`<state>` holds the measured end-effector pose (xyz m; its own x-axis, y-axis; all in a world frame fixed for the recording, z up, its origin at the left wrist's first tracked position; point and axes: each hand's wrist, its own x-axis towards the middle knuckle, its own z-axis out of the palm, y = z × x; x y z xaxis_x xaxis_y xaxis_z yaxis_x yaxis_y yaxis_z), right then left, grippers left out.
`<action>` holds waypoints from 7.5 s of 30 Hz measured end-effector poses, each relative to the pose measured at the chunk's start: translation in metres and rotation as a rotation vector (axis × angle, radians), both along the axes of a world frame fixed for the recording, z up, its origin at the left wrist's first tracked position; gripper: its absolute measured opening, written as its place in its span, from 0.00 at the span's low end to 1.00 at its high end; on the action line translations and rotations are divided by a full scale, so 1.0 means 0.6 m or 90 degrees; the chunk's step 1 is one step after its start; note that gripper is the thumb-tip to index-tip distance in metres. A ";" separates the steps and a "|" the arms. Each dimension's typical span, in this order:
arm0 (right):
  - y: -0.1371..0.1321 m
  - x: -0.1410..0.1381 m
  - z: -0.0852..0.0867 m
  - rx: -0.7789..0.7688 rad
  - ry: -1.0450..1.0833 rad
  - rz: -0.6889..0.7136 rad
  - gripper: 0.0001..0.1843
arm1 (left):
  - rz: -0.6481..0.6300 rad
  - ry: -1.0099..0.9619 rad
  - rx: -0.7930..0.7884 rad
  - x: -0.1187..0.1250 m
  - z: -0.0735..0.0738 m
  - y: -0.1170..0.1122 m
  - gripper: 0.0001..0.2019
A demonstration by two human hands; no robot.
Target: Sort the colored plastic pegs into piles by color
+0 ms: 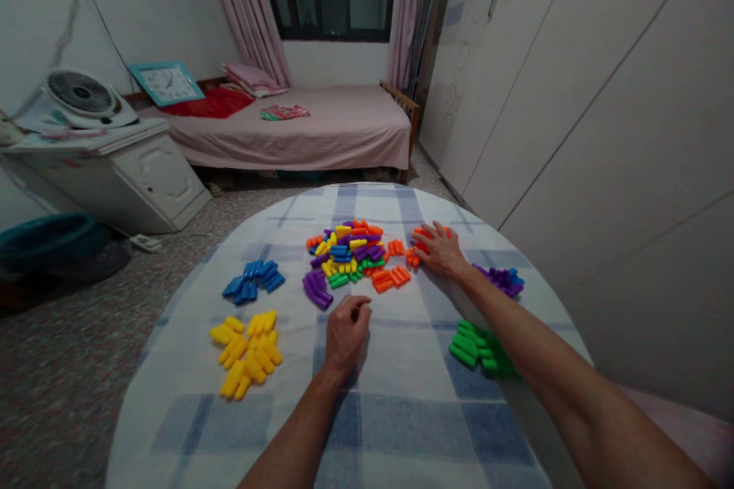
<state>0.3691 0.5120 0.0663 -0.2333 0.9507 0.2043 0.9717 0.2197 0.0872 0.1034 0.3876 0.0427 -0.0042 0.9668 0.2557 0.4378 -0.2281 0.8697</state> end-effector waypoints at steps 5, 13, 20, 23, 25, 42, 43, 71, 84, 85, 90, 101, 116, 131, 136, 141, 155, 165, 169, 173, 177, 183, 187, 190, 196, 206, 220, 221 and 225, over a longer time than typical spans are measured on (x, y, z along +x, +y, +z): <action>0.024 0.029 -0.006 -0.014 -0.003 -0.077 0.24 | -0.008 0.014 -0.021 0.000 0.000 -0.002 0.11; 0.041 0.079 0.001 -0.003 -0.006 -0.118 0.23 | -0.003 0.019 -0.028 0.002 0.005 -0.001 0.10; -0.001 0.020 0.008 0.070 0.190 -0.021 0.23 | -0.005 0.019 -0.021 0.002 -0.001 0.001 0.10; -0.041 -0.024 0.003 -0.043 0.278 0.109 0.20 | -0.007 0.019 -0.021 0.001 0.000 0.000 0.10; -0.062 -0.045 0.000 -0.088 0.293 0.136 0.20 | -0.005 0.016 -0.022 0.000 0.003 -0.002 0.10; -0.050 0.028 0.029 -0.008 0.074 -0.080 0.20 | -0.008 0.026 -0.030 0.001 0.005 -0.003 0.10; -0.047 0.042 0.027 -0.007 0.060 -0.107 0.20 | -0.008 0.029 -0.033 0.001 0.005 -0.002 0.10; -0.025 -0.013 0.031 -0.023 0.053 0.105 0.21 | -0.008 0.025 -0.045 0.003 0.009 -0.003 0.10; -0.001 -0.092 -0.003 -0.055 0.111 0.089 0.17 | -0.004 0.038 -0.024 0.003 0.006 -0.002 0.10; -0.003 -0.088 0.001 -0.051 0.096 0.079 0.17 | -0.003 0.041 -0.026 0.003 0.008 -0.002 0.10; -0.009 -0.036 0.029 0.009 0.022 -0.013 0.18 | -0.005 0.041 -0.041 0.003 0.011 -0.002 0.10; -0.038 0.044 0.017 0.038 -0.029 -0.088 0.21 | -0.002 0.042 -0.047 0.004 0.014 -0.003 0.10; -0.269 -0.216 -0.027 0.049 0.518 -0.034 0.15 | 0.001 0.046 -0.019 0.002 0.001 0.001 0.10; -0.256 -0.199 -0.047 0.033 0.590 -0.036 0.14 | 0.008 0.074 0.011 0.002 0.001 -0.007 0.10; -0.254 -0.199 -0.049 0.026 0.595 -0.036 0.13 | -0.001 0.094 0.008 0.001 0.003 -0.011 0.11; -0.254 -0.201 -0.048 0.023 0.594 -0.050 0.13 | -0.010 0.102 0.002 -0.001 0.001 -0.010 0.11; -0.255 -0.202 -0.046 0.022 0.591 -0.057 0.13 | -0.011 0.123 0.014 -0.002 0.001 -0.009 0.12; -0.254 -0.203 -0.046 0.014 0.590 -0.064 0.12 | -0.015 0.131 0.013 -0.003 -0.002 -0.007 0.12; -0.254 -0.202 -0.046 0.014 0.589 -0.054 0.13 | -0.012 0.135 0.009 -0.003 0.001 -0.009 0.12; -0.253 -0.201 -0.047 0.019 0.591 -0.055 0.13 | -0.012 0.122 0.007 0.001 0.002 -0.012 0.11; -0.254 -0.200 -0.046 0.017 0.593 -0.050 0.13 | 0.007 0.099 0.043 -0.003 0.007 -0.009 0.11; -0.256 -0.201 -0.043 0.028 0.590 -0.047 0.14 | 0.238 0.285 0.126 -0.049 0.042 0.007 0.16; -0.255 -0.201 -0.045 0.021 0.595 -0.050 0.14 | 0.274 0.404 0.054 -0.078 0.033 0.015 0.27; -0.254 -0.201 -0.049 0.014 0.603 -0.050 0.14 | 0.228 0.447 0.035 -0.084 0.014 0.018 0.29; -0.253 -0.200 -0.053 0.016 0.606 -0.051 0.14 | 0.250 0.477 0.020 -0.082 0.014 0.015 0.26; -0.253 -0.199 -0.049 0.016 0.595 -0.047 0.14 | 0.230 0.486 0.022 -0.068 0.019 0.000 0.27; -0.255 -0.198 -0.048 0.026 0.585 -0.034 0.14 | 0.186 0.223 -0.007 -0.064 0.009 0.007 0.15; -0.255 -0.198 -0.049 0.029 0.582 -0.031 0.14 | 0.191 0.212 -0.022 -0.065 0.009 0.008 0.15; -0.259 -0.203 -0.048 0.031 0.575 0.001 0.15 | 0.198 0.200 -0.076 -0.067 0.012 0.010 0.15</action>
